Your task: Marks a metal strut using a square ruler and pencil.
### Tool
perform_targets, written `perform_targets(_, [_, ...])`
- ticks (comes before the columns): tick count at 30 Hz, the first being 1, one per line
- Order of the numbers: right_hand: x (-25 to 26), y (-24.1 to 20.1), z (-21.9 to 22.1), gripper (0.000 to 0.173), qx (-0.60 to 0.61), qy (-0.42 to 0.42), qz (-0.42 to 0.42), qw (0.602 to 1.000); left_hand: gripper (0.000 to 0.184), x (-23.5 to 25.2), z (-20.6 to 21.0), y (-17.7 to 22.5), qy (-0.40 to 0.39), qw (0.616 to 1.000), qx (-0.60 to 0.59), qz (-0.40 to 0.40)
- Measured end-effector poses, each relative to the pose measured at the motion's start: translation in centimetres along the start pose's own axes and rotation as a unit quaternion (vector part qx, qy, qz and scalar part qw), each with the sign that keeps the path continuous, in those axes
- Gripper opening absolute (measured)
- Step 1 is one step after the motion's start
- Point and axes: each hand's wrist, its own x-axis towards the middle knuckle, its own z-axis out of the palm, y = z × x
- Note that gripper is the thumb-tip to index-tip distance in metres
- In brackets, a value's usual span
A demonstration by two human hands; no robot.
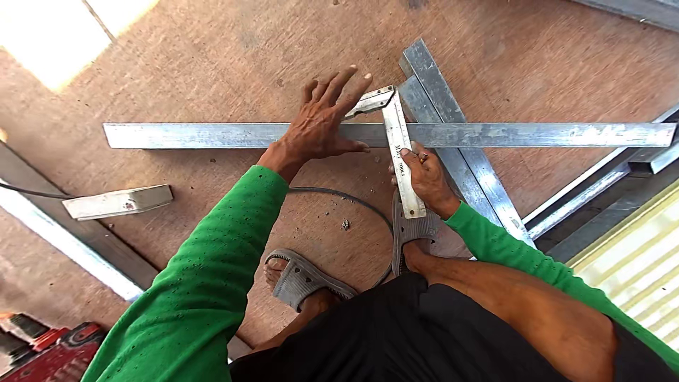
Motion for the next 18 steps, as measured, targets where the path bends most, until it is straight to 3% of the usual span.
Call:
perform_targets(1, [0.4,2.6,-1.9,0.03,0.048,0.002,-0.082,0.995,0.115,-0.1,-0.6,-0.3,0.014,0.999,-0.016,-0.027])
perform_targets(3, [0.0,2.8,-5.2,0.03,0.048,0.02,-0.085,0.995,0.11,0.0,-0.7,-0.8,-0.043,0.997,-0.025,-0.057])
perform_targets(6, [-0.1,1.3,-7.7,0.028,0.037,0.081,-0.109,0.99,0.082,1.6,1.0,-1.0,-0.215,0.974,-0.027,-0.072])
perform_targets(8, [-0.3,1.1,-8.3,0.028,0.054,0.1,-0.117,0.987,0.065,2.1,2.0,-0.7,-0.233,0.968,-0.023,-0.089])
perform_targets(13, [-0.4,1.8,-9.1,0.029,0.053,0.125,-0.125,0.983,0.069,0.5,2.8,0.7,-0.086,0.992,0.043,-0.08])
perform_targets(18, [0.2,1.7,-8.3,0.028,0.042,0.115,-0.147,0.982,0.067,-0.3,5.0,2.1,0.053,0.987,0.121,-0.09])
